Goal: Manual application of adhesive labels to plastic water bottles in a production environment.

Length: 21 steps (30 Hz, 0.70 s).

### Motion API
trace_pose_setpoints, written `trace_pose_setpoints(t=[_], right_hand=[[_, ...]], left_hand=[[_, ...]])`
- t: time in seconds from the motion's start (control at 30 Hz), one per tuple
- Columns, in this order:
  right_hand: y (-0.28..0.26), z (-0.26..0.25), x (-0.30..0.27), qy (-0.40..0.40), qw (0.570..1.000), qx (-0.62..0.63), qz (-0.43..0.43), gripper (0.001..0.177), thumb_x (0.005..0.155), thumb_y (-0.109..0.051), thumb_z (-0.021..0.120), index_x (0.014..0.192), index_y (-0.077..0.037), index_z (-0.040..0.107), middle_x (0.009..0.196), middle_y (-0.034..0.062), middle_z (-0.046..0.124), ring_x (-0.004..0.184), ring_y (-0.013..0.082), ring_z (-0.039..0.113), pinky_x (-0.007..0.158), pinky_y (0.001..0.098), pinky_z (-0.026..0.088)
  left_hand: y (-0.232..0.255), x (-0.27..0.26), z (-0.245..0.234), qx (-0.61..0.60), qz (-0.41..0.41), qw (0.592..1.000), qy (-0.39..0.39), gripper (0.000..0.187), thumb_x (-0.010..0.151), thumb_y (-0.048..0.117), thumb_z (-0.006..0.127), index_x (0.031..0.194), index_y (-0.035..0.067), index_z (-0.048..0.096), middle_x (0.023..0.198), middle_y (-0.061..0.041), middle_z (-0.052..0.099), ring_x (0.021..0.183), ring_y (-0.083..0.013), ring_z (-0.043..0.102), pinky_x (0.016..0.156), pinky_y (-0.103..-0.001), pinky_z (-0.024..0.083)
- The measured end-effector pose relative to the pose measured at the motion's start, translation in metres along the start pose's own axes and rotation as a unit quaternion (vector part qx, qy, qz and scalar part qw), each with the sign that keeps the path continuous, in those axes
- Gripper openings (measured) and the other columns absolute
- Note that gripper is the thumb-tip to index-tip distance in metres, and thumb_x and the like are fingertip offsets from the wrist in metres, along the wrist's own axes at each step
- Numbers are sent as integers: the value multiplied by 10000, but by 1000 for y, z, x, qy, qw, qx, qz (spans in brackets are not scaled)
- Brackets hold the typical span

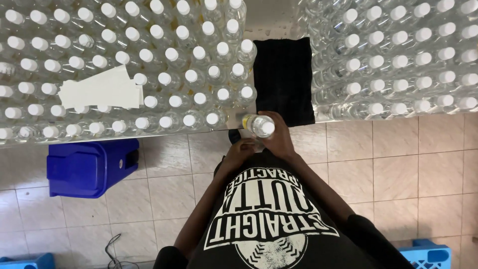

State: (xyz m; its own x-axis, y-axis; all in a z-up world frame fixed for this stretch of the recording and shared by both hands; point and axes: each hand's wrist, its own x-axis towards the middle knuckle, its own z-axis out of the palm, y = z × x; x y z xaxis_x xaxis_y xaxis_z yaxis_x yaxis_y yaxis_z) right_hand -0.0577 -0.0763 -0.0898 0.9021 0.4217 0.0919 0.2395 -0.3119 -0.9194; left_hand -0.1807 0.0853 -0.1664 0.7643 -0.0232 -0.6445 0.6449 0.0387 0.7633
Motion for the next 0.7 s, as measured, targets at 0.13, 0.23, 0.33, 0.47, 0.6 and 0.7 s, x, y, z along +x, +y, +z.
trace_pose_setpoints(t=[0.13, 0.23, 0.33, 0.47, 0.6, 0.7], right_hand=[[1, 36, 7, -7, 999, -39, -10, 604, 861, -197, 932, 1379, -27, 671, 1328, 186, 693, 1259, 432, 672, 1113, 554, 529], [-21, 46, 12, -8, 999, -47, 20, 623, 892, -141, 865, 1411, 60, 586, 1290, 310, 647, 1232, 540, 641, 1091, 631, 524], [-14, 54, 7, -59, 994, -9, 89, 603, 1018, -309, 749, 1445, -15, 441, 1482, 286, 517, 1346, 552, 575, 1111, 671, 524], [8, 53, -1, -50, 998, -26, 30, 477, 1025, -67, 697, 1431, -5, 454, 1439, 267, 475, 1314, 561, 581, 1073, 612, 579], [40, 36, -11, -43, 998, -8, 36, 447, 1050, -113, 723, 1422, -9, 498, 1327, 219, 536, 1292, 488, 626, 1050, 536, 615], [58, 16, -23, -18, 997, -11, 69, 442, 1028, -52, 739, 1428, -24, 551, 1312, 187, 588, 1253, 420, 677, 1049, 479, 634]], left_hand=[[15, 8, -8, -379, -38, 924, 12, 690, 1053, 133, 694, 1632, -86, 388, 1327, -227, 635, 1264, -361, 698, 1165, -542, 543], [16, 17, -17, -446, -37, 894, 7, 752, 1058, 148, 725, 1650, -106, 337, 1329, -188, 557, 1279, -317, 610, 1201, -526, 507], [7, 29, -24, -458, -51, 888, 1, 450, 1091, 211, 690, 1490, 22, 601, 1196, -80, 585, 1148, -225, 607, 1091, -411, 541], [-40, 63, -28, -497, -69, 865, 11, 240, 1048, 109, 727, 1271, 21, 726, 1148, -110, 674, 1128, -231, 670, 1132, -406, 546], [-5, 43, -26, -533, -44, 845, 14, 296, 1040, -5, 702, 1335, -16, 700, 1392, -168, 686, 1328, -270, 653, 1262, -428, 484], [3, 35, -24, -534, -28, 845, 19, 372, 1059, -41, 635, 1431, -47, 632, 1555, -179, 617, 1444, -283, 594, 1319, -439, 438]])
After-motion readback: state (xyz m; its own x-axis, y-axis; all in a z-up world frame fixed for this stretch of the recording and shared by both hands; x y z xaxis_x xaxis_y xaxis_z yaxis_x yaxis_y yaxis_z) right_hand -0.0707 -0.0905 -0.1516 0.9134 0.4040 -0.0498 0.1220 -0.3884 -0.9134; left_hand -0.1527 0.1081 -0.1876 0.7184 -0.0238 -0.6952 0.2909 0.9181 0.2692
